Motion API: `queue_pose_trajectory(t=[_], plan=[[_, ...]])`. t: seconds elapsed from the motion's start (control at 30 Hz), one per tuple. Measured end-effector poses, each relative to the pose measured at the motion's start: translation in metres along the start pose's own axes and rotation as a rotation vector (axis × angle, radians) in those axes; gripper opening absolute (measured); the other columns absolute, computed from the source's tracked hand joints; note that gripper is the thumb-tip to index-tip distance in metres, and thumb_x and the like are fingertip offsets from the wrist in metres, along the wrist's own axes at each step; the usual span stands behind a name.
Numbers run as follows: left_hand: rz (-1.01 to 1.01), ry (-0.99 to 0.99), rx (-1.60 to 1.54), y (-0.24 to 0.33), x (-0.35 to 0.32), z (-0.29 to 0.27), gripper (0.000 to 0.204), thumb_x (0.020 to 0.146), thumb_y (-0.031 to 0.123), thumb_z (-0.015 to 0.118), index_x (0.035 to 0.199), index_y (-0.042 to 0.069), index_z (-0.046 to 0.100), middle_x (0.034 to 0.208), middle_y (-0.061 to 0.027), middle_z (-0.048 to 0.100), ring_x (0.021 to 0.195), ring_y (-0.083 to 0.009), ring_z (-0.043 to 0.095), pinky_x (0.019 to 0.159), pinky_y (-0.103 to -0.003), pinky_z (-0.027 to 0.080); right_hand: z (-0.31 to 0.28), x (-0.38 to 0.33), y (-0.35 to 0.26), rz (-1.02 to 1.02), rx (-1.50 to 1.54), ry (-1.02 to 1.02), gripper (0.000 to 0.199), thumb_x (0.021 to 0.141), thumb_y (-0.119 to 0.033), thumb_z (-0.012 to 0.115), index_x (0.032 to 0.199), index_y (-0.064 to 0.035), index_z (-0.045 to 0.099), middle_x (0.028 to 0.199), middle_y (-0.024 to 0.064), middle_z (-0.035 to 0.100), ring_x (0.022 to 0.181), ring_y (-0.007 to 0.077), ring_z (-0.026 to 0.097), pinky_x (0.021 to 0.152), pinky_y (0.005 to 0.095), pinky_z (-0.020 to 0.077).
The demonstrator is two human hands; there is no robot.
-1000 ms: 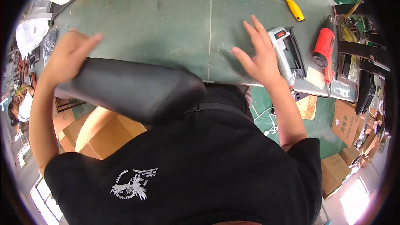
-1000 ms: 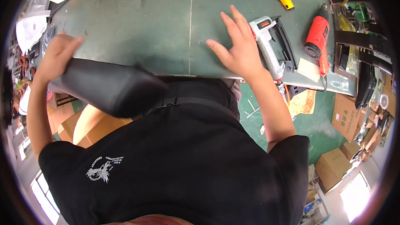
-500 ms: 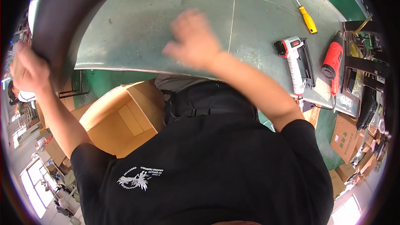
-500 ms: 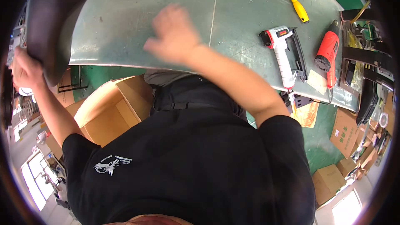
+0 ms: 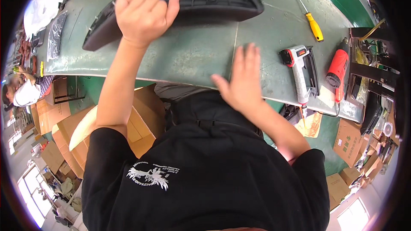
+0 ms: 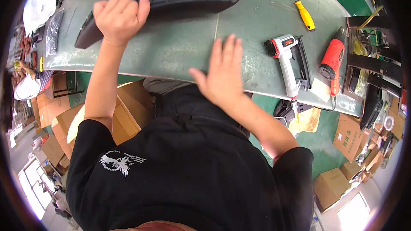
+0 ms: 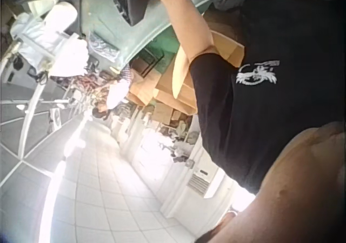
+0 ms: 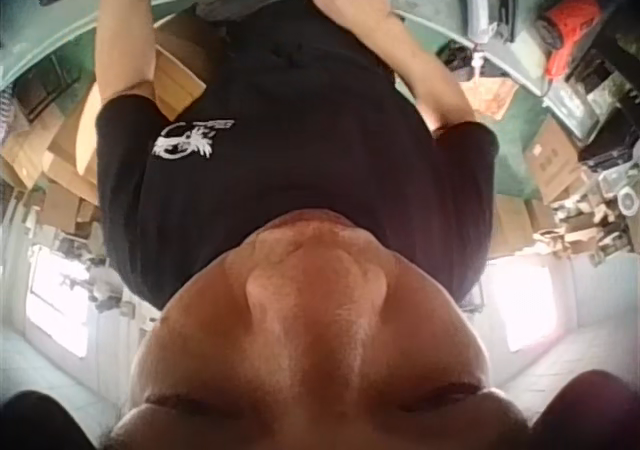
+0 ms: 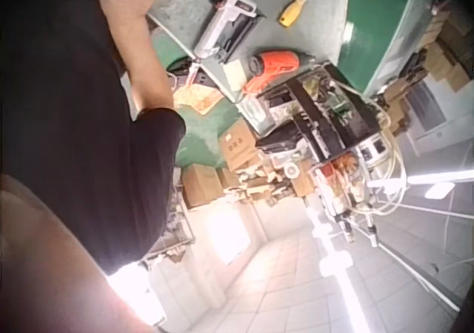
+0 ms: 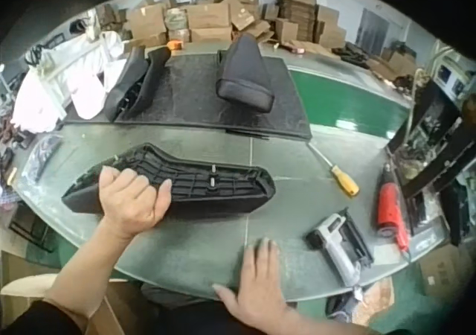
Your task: The person attaches covers onto seat bases by stretching and tucking the edges by hand and with a screwdriver, then securing them into place using a pneumatic staple gun.
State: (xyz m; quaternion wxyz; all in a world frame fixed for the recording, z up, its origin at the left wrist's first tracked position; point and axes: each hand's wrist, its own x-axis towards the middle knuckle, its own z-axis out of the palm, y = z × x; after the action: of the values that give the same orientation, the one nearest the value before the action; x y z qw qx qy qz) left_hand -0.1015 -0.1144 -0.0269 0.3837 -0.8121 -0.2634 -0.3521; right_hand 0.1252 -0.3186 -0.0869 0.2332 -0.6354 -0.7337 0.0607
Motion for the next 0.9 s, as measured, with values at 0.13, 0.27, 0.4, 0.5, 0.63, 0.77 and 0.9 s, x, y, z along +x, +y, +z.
queue_pose_trajectory(t=[0.13,0.27,0.4,0.5,0.63,0.77,0.9], plan=[[-0.007,-0.094,-0.118,0.032,-0.030,-0.015,0.045,0.082,0.026,0.083,0.061,0.019,0.045,0.063,0.0031,0.042,0.061,-0.0159,0.047,0.065,-0.034,0.031,0.025,0.010,-0.030,-0.746,0.565,-0.296,0.059,0.096,-0.032,0.072,0.141,0.0017,0.056,0.158,0.0237,0.045,0.150,0.0390,0.042,0.121,0.0482,0.0400],[0.003,-0.200,-0.165,0.038,-0.055,-0.055,0.027,0.083,0.023,0.081,0.069,0.017,0.059,0.067,0.0040,0.049,0.066,-0.0155,0.055,0.068,-0.033,0.035,-0.020,0.030,-0.014,-0.820,0.618,-0.033,0.029,0.091,-0.016,0.074,0.115,-0.0001,0.071,0.130,0.0181,0.069,0.127,0.0339,0.063,0.106,0.0416,0.0528],[-0.011,-0.318,-0.251,0.034,-0.076,-0.096,0.015,0.082,0.020,0.080,0.077,0.014,0.067,0.075,0.0030,0.059,0.074,-0.0171,0.060,0.072,-0.033,0.039,-0.070,0.062,0.061,-0.588,0.456,-0.055,0.029,0.085,-0.007,0.075,0.112,-0.0010,0.072,0.107,0.0118,0.072,0.097,0.0337,0.066,0.087,0.0438,0.0553],[-0.081,-0.372,-0.256,0.039,-0.073,-0.103,0.016,0.081,0.018,0.081,0.077,0.013,0.067,0.075,0.0026,0.060,0.077,-0.0183,0.061,0.073,-0.033,0.040,-0.075,0.077,0.081,-0.581,0.452,-0.274,0.030,0.085,-0.009,0.076,0.114,-0.0018,0.071,0.107,0.0106,0.070,0.095,0.0338,0.063,0.085,0.0430,0.0536],[-0.171,-0.367,-0.394,0.054,-0.047,-0.099,0.017,0.077,0.014,0.084,0.085,0.010,0.070,0.089,-0.0021,0.067,0.087,-0.0244,0.066,0.079,-0.038,0.049,-0.066,0.096,0.081,-0.750,0.361,-0.472,0.032,0.086,-0.011,0.077,0.117,-0.0026,0.071,0.108,0.0095,0.069,0.097,0.0333,0.060,0.086,0.0416,0.0513],[-0.211,-0.501,-0.823,0.093,-0.009,-0.088,0.032,0.072,0.012,0.087,0.101,0.006,0.073,0.105,-0.0070,0.070,0.100,-0.0298,0.067,0.089,-0.042,0.053,-0.068,0.115,0.071,-0.771,0.503,-0.621,0.027,0.080,-0.011,0.082,0.102,-0.0042,0.068,0.101,0.0082,0.066,0.097,0.0304,0.057,0.085,0.0391,0.0496],[-0.033,-0.337,-0.866,0.109,-0.005,-0.046,0.030,0.081,0.021,0.081,0.102,0.003,0.072,0.104,-0.0106,0.067,0.100,-0.0314,0.064,0.088,-0.041,0.051,-0.059,0.117,0.071,-0.724,0.594,-0.700,0.019,0.082,-0.006,0.081,0.095,-0.0042,0.066,0.097,0.0059,0.065,0.093,0.0257,0.057,0.083,0.0359,0.0490]])
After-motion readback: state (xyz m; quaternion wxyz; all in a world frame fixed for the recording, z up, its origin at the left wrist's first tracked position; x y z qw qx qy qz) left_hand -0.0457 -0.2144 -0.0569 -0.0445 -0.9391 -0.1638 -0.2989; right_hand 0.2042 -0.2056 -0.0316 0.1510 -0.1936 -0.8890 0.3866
